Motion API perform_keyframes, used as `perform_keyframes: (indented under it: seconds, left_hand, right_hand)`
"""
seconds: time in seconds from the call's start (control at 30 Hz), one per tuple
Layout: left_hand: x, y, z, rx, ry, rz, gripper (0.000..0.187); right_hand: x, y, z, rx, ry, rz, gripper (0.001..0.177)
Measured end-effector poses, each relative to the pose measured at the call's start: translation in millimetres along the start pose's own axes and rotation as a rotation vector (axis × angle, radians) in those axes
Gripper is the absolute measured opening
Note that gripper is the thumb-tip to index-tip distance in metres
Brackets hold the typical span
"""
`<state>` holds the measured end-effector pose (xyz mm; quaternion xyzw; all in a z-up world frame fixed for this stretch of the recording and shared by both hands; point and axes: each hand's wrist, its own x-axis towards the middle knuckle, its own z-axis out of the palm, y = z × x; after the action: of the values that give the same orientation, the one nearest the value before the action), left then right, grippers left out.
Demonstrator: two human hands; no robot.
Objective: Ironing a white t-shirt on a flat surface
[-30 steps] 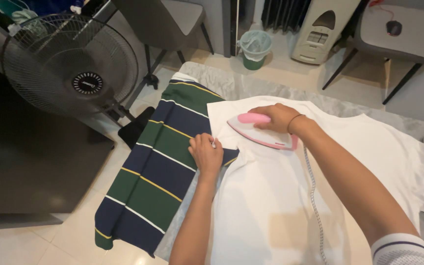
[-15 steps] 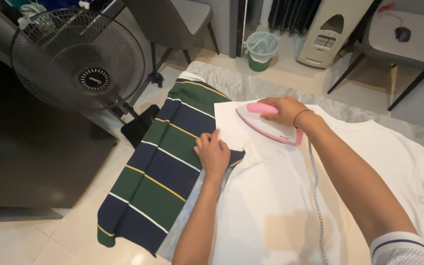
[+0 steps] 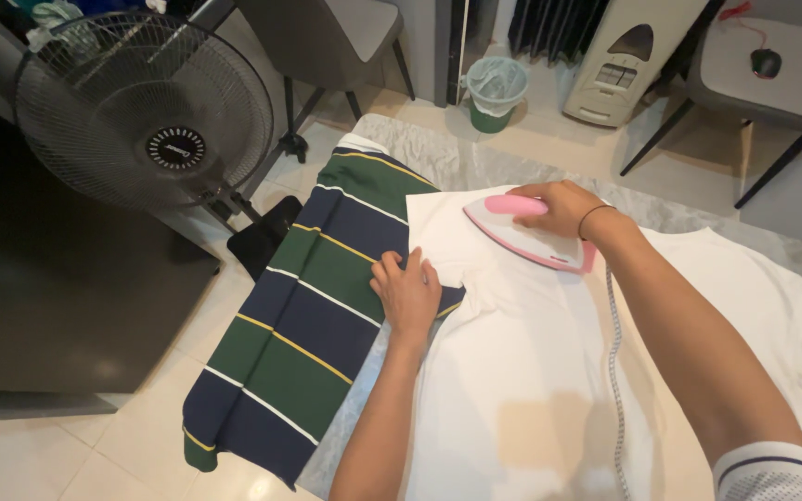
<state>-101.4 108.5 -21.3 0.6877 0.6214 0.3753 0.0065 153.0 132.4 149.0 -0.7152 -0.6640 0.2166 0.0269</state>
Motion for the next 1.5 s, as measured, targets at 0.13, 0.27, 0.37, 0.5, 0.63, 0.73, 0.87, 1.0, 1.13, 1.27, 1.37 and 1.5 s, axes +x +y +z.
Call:
perform_keyframes:
  seconds: [0.13, 0.27, 0.37, 0.5, 0.63, 0.73, 0.87, 1.0, 1.13, 1.27, 1.37, 1.5]
  left_hand:
    - [2, 1, -6, 0.006, -0.041, 0.013, 0.033]
    - [2, 7, -18, -0.01, -0.05, 0.036, 0.034]
    - [0, 1, -13, 0.02, -0.037, 0.064, 0.038]
    - [0, 2, -11, 0.023, -0.04, 0.034, 0.04]
    - [2, 3, -12, 0.007, -0.09, -0.012, 0.049]
    - [1, 4, -17, -0.01, -0.113, -0.006, 0.052]
    - [3, 3, -18, -0.041, -0.121, 0.015, 0.051]
    - [6, 2, -17, -0.085, -0.115, -0.024, 0.056]
    - [5, 1, -13, -0.092, -0.141, -0.064, 0.061]
    - [6, 6, -21, -0.092, -0.131, -0.048, 0.062]
    - [7, 11, -32, -0.07, -0.15, 0.009, 0.062]
    - [5, 1, -15, -0.018, -0.206, 0.07, 0.068]
  right_hand:
    - [24, 7, 15, -0.047, 0.042, -0.019, 0.052]
    - [45, 9, 25, -0.132, 0.071, -0.019, 0.056]
    - [32, -10, 20, -0.076, 0.019, -0.081, 0.057]
    - [0, -47, 8, 0.002, -0.091, -0.184, 0.056]
    - [-5, -60, 10, -0.059, -0.154, -0.201, 0.055]
    - [15, -46, 25, -0.088, -0.095, -0.186, 0.056]
    - [28, -38, 29, -0.094, -0.028, -0.16, 0.059]
    - [4, -54, 11, -0.089, -0.07, -0.183, 0.058]
    - [-7, -53, 11, -0.059, -0.215, -0.219, 0.056]
    - [-6, -54, 11, -0.093, -0.24, -0.225, 0.057]
    - [-3, -56, 8, -0.08, -0.201, -0.215, 0.055]
    - [16, -48, 18, -0.074, -0.138, -0.185, 0.055]
